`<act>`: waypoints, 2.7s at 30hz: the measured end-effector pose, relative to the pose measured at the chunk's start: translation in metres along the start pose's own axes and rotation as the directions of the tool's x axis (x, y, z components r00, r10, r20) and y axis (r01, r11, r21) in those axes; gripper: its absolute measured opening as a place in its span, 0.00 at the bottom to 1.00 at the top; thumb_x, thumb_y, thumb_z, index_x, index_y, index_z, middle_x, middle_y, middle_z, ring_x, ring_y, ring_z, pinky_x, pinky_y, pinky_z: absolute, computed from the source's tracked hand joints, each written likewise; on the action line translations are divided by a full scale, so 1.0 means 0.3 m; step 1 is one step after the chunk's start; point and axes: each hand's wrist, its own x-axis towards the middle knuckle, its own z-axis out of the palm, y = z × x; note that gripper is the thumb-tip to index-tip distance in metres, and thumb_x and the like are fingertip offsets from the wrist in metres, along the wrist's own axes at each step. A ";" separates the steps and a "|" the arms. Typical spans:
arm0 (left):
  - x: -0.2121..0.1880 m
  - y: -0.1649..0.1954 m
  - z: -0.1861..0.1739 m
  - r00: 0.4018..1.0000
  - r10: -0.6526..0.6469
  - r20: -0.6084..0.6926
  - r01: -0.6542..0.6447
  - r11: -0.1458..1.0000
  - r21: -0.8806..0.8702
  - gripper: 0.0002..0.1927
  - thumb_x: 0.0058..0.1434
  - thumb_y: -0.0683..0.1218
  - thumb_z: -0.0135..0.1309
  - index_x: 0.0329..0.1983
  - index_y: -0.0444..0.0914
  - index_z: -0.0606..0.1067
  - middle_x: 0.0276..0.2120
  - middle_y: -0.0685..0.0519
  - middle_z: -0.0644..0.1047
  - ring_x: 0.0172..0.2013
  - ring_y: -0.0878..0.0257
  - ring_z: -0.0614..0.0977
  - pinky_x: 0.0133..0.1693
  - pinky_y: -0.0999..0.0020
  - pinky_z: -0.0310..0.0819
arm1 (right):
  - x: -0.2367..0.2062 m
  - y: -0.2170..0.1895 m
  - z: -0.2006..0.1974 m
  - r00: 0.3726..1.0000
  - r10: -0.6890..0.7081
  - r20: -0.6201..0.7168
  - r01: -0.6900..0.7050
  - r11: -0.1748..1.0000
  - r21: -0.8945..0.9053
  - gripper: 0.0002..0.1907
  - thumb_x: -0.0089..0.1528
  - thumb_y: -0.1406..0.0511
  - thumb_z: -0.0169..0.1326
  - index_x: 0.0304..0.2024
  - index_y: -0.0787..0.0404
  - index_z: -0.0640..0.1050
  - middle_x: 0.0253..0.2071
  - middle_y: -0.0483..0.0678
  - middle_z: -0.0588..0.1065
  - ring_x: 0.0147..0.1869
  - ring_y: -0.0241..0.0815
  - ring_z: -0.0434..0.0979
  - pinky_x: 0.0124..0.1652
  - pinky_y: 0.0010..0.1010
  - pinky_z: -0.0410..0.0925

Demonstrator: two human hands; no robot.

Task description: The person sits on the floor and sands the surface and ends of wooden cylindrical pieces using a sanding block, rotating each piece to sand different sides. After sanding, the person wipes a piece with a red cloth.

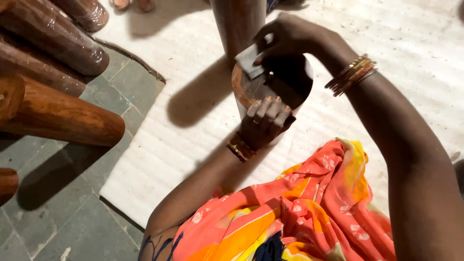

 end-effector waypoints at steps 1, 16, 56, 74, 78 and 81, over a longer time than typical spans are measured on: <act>0.003 -0.016 -0.004 0.999 0.018 0.028 -0.017 1.000 -0.019 0.24 0.70 0.55 0.63 0.59 0.39 0.70 0.56 0.46 0.75 0.59 0.50 0.76 0.61 0.52 0.66 | -0.020 0.033 -0.014 0.998 0.048 -0.047 -0.047 0.998 0.031 0.27 0.56 0.52 0.67 0.53 0.57 0.82 0.41 0.54 0.82 0.40 0.50 0.83 0.41 0.37 0.75; 0.180 -0.220 -0.181 0.816 -0.105 0.568 0.239 0.957 -0.166 0.55 0.58 0.77 0.57 0.73 0.32 0.64 0.72 0.39 0.64 0.71 0.44 0.66 0.71 0.45 0.54 | -0.958 0.528 0.209 0.583 0.738 0.341 -0.799 0.598 0.071 0.33 0.49 0.40 0.63 0.43 0.57 0.87 0.27 0.46 0.80 0.29 0.39 0.77 0.27 0.33 0.67; 0.386 -0.334 -0.001 0.474 -0.244 0.846 0.337 0.938 0.082 0.41 0.70 0.74 0.47 0.68 0.38 0.68 0.53 0.30 0.72 0.55 0.31 0.73 0.50 0.36 0.69 | -1.831 -0.721 0.043 -0.229 0.971 0.075 -0.856 -0.164 -0.490 0.25 0.59 0.46 0.55 0.57 0.41 0.76 0.46 0.45 0.77 0.46 0.41 0.82 0.45 0.32 0.75; 0.302 -0.336 -0.101 0.610 -0.270 0.745 0.430 0.903 -0.025 0.37 0.71 0.69 0.51 0.69 0.37 0.66 0.55 0.34 0.71 0.56 0.35 0.73 0.51 0.41 0.70 | -1.620 -0.828 0.050 0.321 0.922 0.216 -0.852 0.381 -0.359 0.17 0.54 0.56 0.61 0.45 0.51 0.80 0.35 0.50 0.78 0.36 0.45 0.81 0.37 0.37 0.73; 0.228 -0.362 -0.181 0.564 -0.369 0.738 0.491 0.869 0.059 0.37 0.70 0.69 0.49 0.70 0.40 0.64 0.56 0.36 0.70 0.56 0.36 0.74 0.51 0.41 0.71 | -1.410 -0.771 -0.159 0.624 0.778 0.071 -0.733 0.615 -0.291 0.16 0.53 0.59 0.62 0.43 0.53 0.81 0.32 0.51 0.79 0.33 0.46 0.81 0.36 0.38 0.72; 0.168 -0.391 -0.244 0.504 -0.482 0.717 0.565 0.812 0.149 0.39 0.71 0.69 0.47 0.73 0.39 0.60 0.56 0.34 0.69 0.55 0.34 0.74 0.50 0.38 0.71 | -1.237 -0.688 -0.290 0.836 0.548 -0.034 -0.546 0.821 -0.167 0.14 0.52 0.60 0.63 0.41 0.54 0.82 0.30 0.51 0.79 0.32 0.46 0.81 0.34 0.38 0.72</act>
